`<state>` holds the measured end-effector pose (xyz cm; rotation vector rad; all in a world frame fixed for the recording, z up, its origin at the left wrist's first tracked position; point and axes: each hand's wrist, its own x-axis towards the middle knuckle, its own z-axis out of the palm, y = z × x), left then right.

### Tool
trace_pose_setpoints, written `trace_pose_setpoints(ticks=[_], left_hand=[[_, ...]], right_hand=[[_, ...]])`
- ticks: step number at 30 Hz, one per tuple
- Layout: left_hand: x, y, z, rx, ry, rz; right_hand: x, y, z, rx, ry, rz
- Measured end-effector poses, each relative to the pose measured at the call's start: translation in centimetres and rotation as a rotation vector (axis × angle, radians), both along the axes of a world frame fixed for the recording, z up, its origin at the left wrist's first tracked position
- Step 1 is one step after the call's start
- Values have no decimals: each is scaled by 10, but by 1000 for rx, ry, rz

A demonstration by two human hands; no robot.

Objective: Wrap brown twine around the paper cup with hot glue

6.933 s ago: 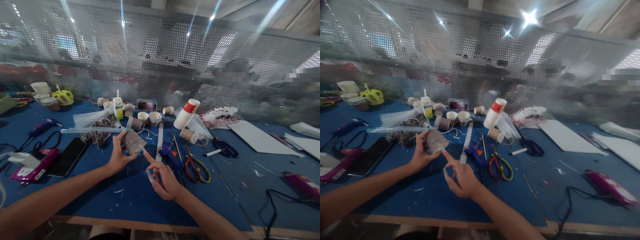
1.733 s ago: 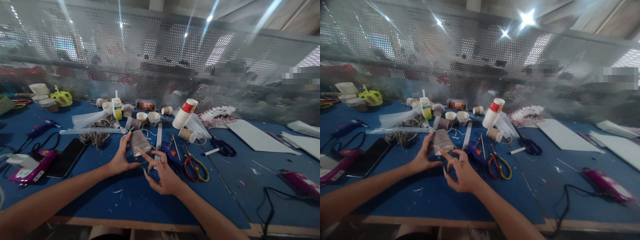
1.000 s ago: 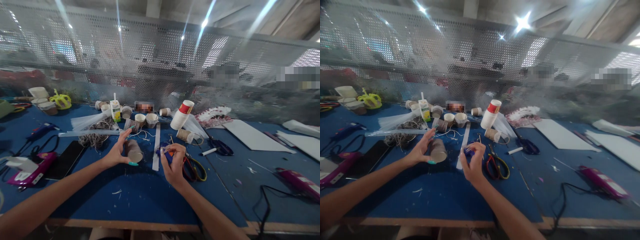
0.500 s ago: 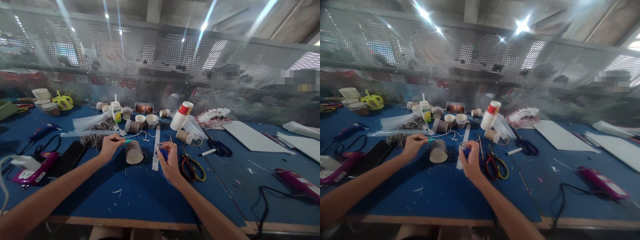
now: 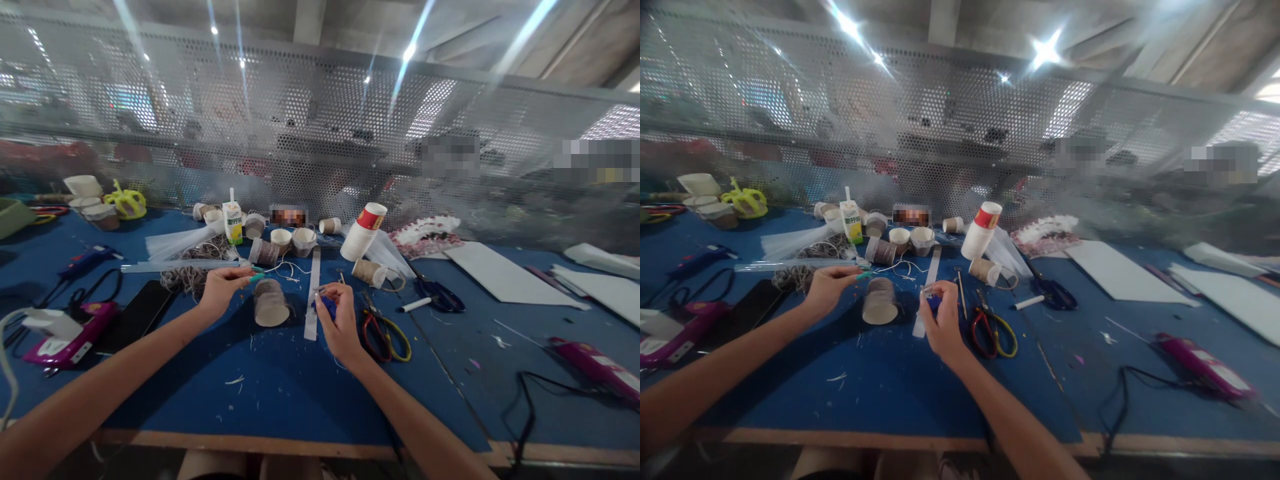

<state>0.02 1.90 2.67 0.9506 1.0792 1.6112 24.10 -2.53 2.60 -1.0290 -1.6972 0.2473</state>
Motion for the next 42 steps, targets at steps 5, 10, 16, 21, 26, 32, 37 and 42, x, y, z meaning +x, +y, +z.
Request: trace_pose_setpoints(ticks=[5, 10, 16, 21, 26, 32, 37, 42], left_hand=[[-3, -1, 1, 20, 69, -15], [-1, -2, 2, -8, 40, -91], [0, -4, 6, 11, 14, -39], [0, -11, 10, 75, 83, -39], [-1, -14, 8, 100, 137, -67], [-2, -11, 4, 27, 68, -162], [-1, -8, 4, -6, 23, -211], [-2, -6, 7, 63, -65, -132]], right_hand=[[0, 1, 1, 2, -24, 6], [1, 1, 2, 28, -60, -1], [1, 2, 2, 28, -72, -9], [1, 2, 2, 21, -91, -5], [2, 3, 0, 30, -100, -10], [2, 3, -1, 22, -89, -15], [2, 3, 0, 28, -88, -7], [3, 4, -1, 22, -86, -7]])
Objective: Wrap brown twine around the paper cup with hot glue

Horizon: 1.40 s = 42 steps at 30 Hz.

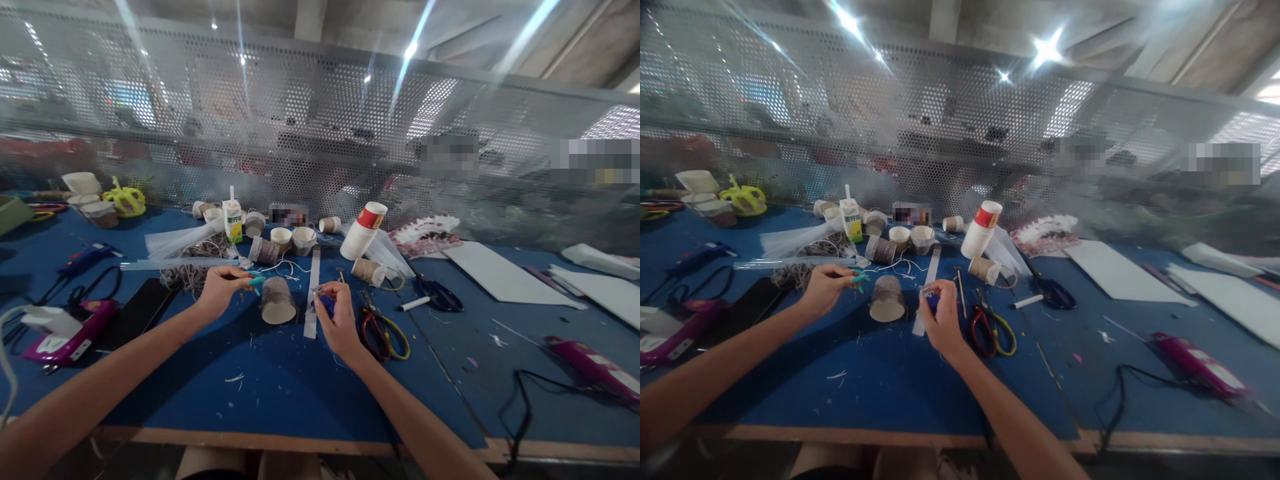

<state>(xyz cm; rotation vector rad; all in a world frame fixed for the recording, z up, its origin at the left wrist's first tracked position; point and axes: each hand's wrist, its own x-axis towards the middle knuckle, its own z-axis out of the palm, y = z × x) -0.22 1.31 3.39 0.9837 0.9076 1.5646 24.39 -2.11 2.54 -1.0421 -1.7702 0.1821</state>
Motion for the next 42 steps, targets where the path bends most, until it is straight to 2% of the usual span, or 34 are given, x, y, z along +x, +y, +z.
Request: trace_pose_setpoints(ticks=[3, 7, 10, 14, 17, 22, 25, 28, 35, 40, 42], left_hand=[[-5, 5, 7, -28, -148, 62], [-12, 12, 17, -169, -365, 81], [-14, 15, 16, -194, -370, 56], [-15, 17, 8, -158, -262, 22], [-18, 22, 1, -95, -168, 79], [-24, 30, -7, -71, -52, 168], [-24, 31, -10, -66, 48, 171], [-22, 26, -12, -40, 168, 158], [-21, 18, -9, 49, 481, 235], [-27, 22, -21, 29, 672, 268], [-29, 23, -25, 57, 738, 342]], right_hand=[[0, 0, 1, 1, 0, -2], [-1, -2, 5, -9, -23, 13], [-3, -5, 6, -16, -84, 93], [-4, -5, 5, -8, -157, 123], [-3, -4, 4, 2, -109, 86], [0, -1, 7, -132, 191, 21], [2, 2, 12, -246, 386, -2], [3, 4, 16, -316, 487, 6], [3, 4, 17, -357, 509, 66], [3, 5, 14, -361, 506, 78], [3, 6, 13, -364, 515, 78]])
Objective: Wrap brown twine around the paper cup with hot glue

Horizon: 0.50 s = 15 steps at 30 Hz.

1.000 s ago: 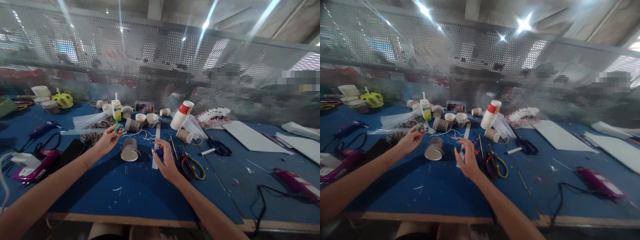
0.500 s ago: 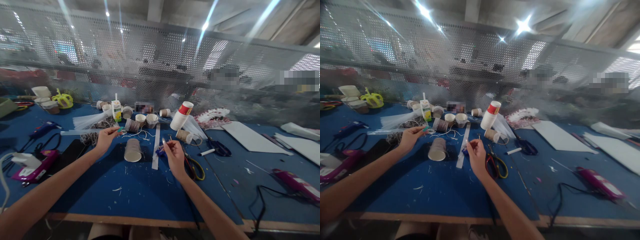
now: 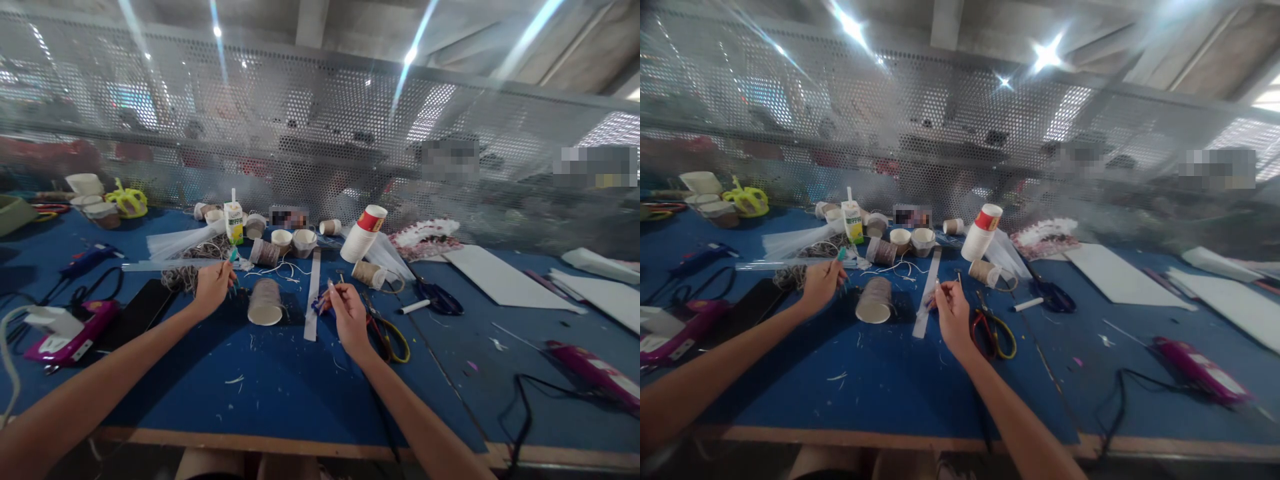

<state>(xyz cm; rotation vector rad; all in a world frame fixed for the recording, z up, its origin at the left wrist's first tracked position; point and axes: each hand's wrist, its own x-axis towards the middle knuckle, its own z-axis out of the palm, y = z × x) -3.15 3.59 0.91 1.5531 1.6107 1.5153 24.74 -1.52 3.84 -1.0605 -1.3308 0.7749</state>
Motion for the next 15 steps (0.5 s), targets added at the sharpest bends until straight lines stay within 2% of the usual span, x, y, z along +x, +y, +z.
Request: trace_pose_setpoints(ticks=[7, 12, 14, 15], left_hand=[[0, 0, 3, 374, 211, 52], [2, -3, 2, 288, 116, -19], [5, -6, 2, 231, 78, -83], [6, -8, 4, 188, 51, -161]], right_hand=[[0, 0, -3, 19, -12, 5], [5, 1, -3, 55, -143, -86], [10, 4, -2, 96, -264, -172], [14, 6, -1, 108, -318, -214]])
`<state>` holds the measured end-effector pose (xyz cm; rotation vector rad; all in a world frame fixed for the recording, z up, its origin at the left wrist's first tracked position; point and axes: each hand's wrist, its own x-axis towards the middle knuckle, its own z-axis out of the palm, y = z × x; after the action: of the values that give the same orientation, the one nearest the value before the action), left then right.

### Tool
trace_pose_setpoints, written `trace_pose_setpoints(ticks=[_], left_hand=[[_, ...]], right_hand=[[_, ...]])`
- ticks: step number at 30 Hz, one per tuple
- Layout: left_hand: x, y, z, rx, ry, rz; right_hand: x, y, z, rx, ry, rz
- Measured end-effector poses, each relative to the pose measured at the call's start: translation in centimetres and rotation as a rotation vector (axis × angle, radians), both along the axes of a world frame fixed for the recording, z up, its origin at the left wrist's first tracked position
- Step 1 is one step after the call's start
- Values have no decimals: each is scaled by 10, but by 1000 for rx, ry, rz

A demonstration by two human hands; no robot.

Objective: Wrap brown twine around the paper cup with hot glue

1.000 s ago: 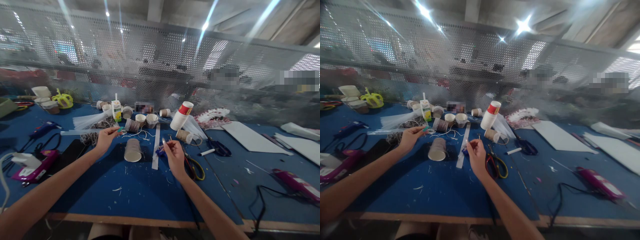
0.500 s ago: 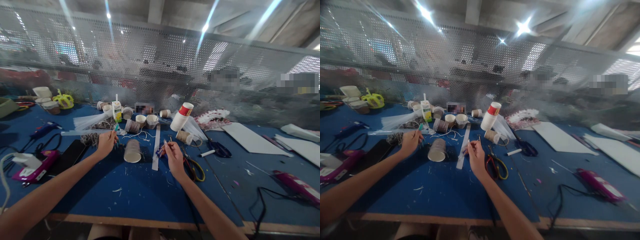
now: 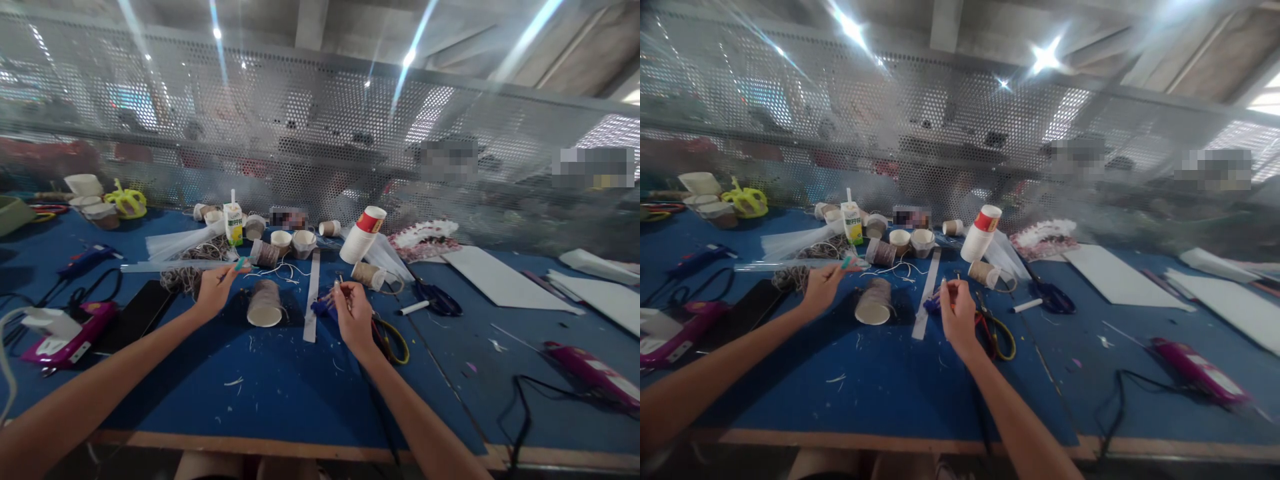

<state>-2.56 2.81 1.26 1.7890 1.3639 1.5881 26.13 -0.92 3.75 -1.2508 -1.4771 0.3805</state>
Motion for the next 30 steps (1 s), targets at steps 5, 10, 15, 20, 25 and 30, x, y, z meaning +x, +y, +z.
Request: trace_pose_setpoints(ticks=[5, 10, 15, 20, 25, 30], left_hand=[[5, -14, 10, -122, 150, -567], [7, -25, 14, -211, 500, -651], [4, -21, 12, -275, 616, -674], [3, -15, 12, -208, 588, -657], [12, -16, 6, -153, 266, -486], [24, -18, -7, -178, 0, -410]], right_hand=[[18, 12, -3, -47, -138, -133], [25, 17, -12, -88, -301, -238], [26, 19, -13, -185, -332, -247], [30, 20, -13, -263, -409, -267], [36, 14, -17, -213, -462, -283], [30, 9, -10, -183, -466, -217]])
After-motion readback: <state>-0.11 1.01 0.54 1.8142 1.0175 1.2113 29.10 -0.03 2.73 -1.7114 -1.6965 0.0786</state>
